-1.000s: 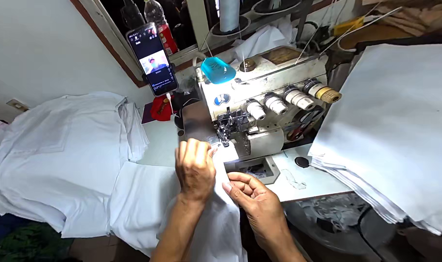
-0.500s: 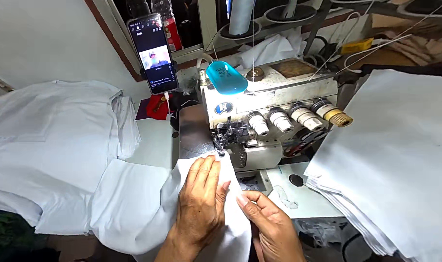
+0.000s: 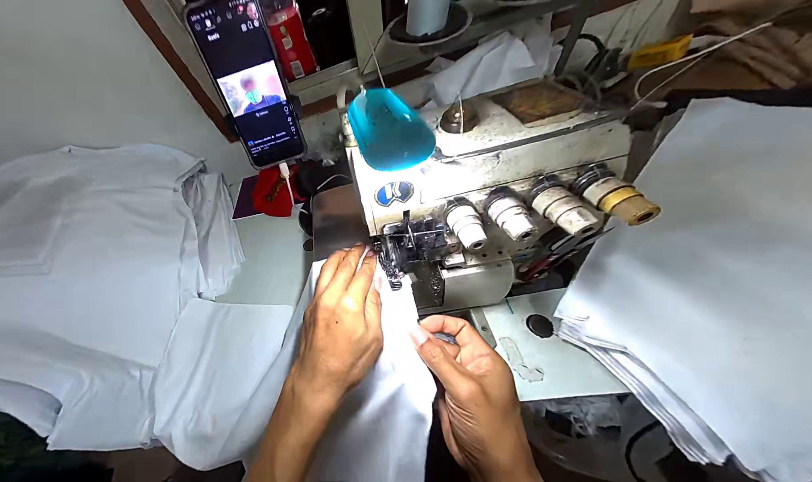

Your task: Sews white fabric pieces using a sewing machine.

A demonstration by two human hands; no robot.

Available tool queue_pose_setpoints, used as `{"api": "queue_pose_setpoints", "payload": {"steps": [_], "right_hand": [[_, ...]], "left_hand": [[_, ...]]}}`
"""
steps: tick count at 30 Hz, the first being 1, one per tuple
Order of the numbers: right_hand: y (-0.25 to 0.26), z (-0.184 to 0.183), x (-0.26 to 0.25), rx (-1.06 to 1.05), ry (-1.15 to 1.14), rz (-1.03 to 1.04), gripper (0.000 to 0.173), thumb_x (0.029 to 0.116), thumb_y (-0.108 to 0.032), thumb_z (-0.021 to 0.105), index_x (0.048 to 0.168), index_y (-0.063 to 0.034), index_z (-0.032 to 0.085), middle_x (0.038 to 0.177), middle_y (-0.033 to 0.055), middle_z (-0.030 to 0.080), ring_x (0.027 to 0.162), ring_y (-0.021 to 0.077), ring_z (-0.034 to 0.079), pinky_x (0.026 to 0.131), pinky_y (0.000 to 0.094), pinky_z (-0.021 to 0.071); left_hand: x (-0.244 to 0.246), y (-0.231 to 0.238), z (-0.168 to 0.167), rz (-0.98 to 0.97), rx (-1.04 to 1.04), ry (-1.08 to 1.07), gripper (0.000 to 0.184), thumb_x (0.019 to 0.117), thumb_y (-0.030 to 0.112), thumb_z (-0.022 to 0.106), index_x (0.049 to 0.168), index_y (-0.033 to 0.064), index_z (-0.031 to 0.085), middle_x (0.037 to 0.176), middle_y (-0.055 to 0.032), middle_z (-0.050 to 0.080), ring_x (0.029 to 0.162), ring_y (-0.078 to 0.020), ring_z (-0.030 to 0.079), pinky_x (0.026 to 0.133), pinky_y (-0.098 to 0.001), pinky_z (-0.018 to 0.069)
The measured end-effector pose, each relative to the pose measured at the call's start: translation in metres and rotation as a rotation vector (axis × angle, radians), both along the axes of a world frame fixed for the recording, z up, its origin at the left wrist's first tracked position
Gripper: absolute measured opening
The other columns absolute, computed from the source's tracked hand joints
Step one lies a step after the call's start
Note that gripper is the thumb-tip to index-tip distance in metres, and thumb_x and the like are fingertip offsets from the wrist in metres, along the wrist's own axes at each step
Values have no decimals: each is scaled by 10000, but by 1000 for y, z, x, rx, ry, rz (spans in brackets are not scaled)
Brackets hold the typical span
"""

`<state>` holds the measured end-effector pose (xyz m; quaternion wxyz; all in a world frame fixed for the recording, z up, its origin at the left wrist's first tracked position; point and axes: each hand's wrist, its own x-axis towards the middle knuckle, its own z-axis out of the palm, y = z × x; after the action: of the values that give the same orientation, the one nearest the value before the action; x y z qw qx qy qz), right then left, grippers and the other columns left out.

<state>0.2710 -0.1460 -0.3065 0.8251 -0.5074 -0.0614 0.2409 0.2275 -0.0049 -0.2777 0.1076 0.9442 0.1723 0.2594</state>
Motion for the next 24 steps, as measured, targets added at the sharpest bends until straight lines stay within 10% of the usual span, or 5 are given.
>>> {"api": "queue_pose_setpoints", "payload": {"steps": [4, 8, 15, 24], "right_hand": [[-27, -17, -25, 99, -16, 191, 178, 994, -49, 593, 1164, 0, 572, 729, 20, 707, 482, 32, 580, 398, 187, 467], [-76, -72, -75, -79, -124, 410, 95, 923, -21, 645, 996, -50, 699, 786, -83, 701, 663, -14, 641, 615, 193, 559], [-114, -83, -107, -303, -129, 453, 50, 846, -58, 748, 866, -69, 704, 714, -61, 679, 584, -7, 608, 544, 187, 525], [-150, -99, -133, -667, -361, 727, 193, 933, -273, 716, 966, -93, 778, 839, 16, 749, 717, 103, 703, 694, 337, 596]], "left_hand": [[-49, -31, -1, 29, 10, -198, 285, 985, 204, 567, 1122, 64, 775, 1232, -97, 720, 1225, -240, 637, 1043, -385, 519], [-139, -116, -45, 73, -459, -104, 283, 922, 129, 697, 1099, -91, 699, 1012, -193, 713, 820, -150, 691, 691, -261, 585], [-196, -166, -76, 117, -579, -89, 390, 893, 163, 741, 1161, -101, 637, 1156, -255, 644, 917, -157, 667, 696, -232, 570], [-221, -198, -115, 209, -512, 17, 201, 924, 146, 681, 1029, -24, 705, 1069, -156, 683, 902, -145, 686, 780, -259, 594]]}}
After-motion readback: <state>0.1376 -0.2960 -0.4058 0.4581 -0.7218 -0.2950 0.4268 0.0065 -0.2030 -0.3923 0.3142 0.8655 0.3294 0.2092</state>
